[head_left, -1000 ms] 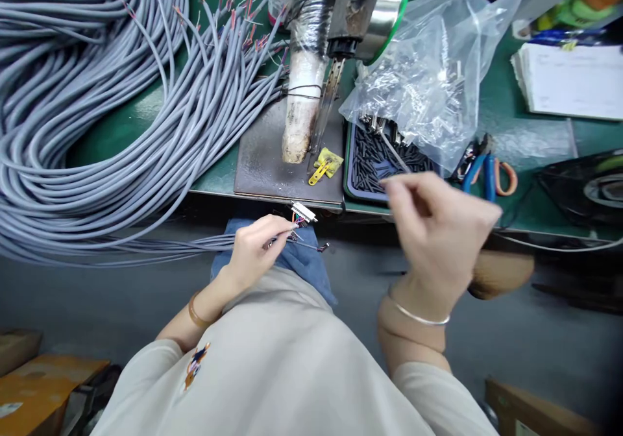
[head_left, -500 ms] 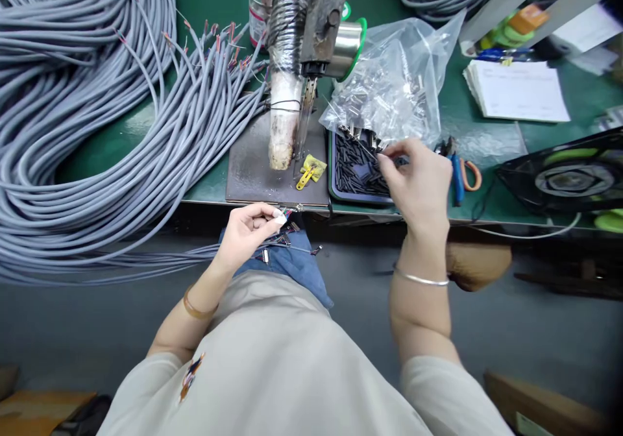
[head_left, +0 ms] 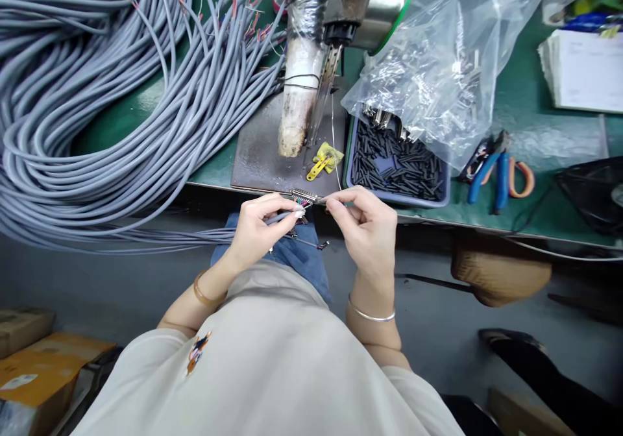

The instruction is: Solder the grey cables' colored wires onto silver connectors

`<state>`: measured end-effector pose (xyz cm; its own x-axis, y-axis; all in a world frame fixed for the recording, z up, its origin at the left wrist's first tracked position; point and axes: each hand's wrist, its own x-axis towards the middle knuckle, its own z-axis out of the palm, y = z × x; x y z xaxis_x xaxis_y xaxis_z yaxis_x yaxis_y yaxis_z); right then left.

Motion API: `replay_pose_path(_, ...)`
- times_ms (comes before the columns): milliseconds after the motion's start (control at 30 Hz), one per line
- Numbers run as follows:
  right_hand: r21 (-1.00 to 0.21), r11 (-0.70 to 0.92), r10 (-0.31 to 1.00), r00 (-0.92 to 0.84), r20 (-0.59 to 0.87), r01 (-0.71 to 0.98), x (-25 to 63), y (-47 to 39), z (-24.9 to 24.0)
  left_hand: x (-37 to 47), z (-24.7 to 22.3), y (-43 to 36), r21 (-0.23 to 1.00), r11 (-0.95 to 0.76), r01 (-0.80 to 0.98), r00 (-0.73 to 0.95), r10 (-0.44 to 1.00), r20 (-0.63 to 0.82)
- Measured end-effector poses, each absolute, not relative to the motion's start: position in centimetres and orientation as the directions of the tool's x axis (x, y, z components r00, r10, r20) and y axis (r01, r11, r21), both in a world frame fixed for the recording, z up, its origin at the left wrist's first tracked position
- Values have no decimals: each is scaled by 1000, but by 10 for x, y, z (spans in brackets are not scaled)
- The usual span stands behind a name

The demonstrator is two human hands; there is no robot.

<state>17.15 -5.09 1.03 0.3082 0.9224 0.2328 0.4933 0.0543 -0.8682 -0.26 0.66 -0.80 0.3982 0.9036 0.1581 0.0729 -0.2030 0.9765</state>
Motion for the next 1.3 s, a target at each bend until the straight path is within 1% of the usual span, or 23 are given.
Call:
replay_pose_path(133,-864,77,943,244,225,497,171,-52,12,-3,-9,6,966,-248,73,446,874,191)
replay_pose_path(300,-873,91,937,257,238,480,172,-52,10,-3,-10,7,959,-271,76,446,870,211)
replay_pose_path(433,-844,90,952,203,229,529,172,-52,12,-4,-10,6,954,-287,86,447,867,220)
replay_pose_path(533,-783,129,954,140,266,608,168,-52,13,-5,-12,5,959,-262,103,440,877,193)
replay_pose_path(633,-667,188,940,65,335,721,162,-52,10,-8,-14,5,983,-177,51,487,863,130)
replay_pose_path(700,-596,210,936,16,351,775,160,-53,7,-10,-14,5,987,-160,8,525,841,132)
replay_pose_path(733,-584,215,935,7,354,782,159,-53,6,-10,-14,6,984,-179,-2,534,832,152)
replay_pose_path(800,-617,188,924,75,374,764,161,-54,6,-11,-14,6,967,-257,-7,526,821,222)
replay_pose_path(900,-712,89,883,276,380,696,166,-55,9,-11,-14,5,922,-387,-17,495,798,344)
replay_pose_path(933,-740,68,888,298,351,669,168,-54,10,-11,-15,4,910,-414,-23,481,794,373)
replay_pose_path(1000,-802,58,933,254,256,595,171,-51,11,-10,-15,2,904,-426,-30,462,796,391)
replay_pose_path(1067,-877,45,970,191,153,478,171,-47,9,-9,-14,0,922,-386,-39,436,824,363)
replay_pose_path(1167,-947,-1,981,183,61,322,168,-42,2,-7,-13,-1,968,-239,-76,402,881,249)
replay_pose_path(1233,-953,-17,975,218,51,302,165,-40,-1,-5,-12,0,988,-125,-95,405,901,154)
replay_pose_path(1300,-933,-10,964,253,87,361,163,-41,-1,-4,-12,3,994,-27,-109,419,905,70)
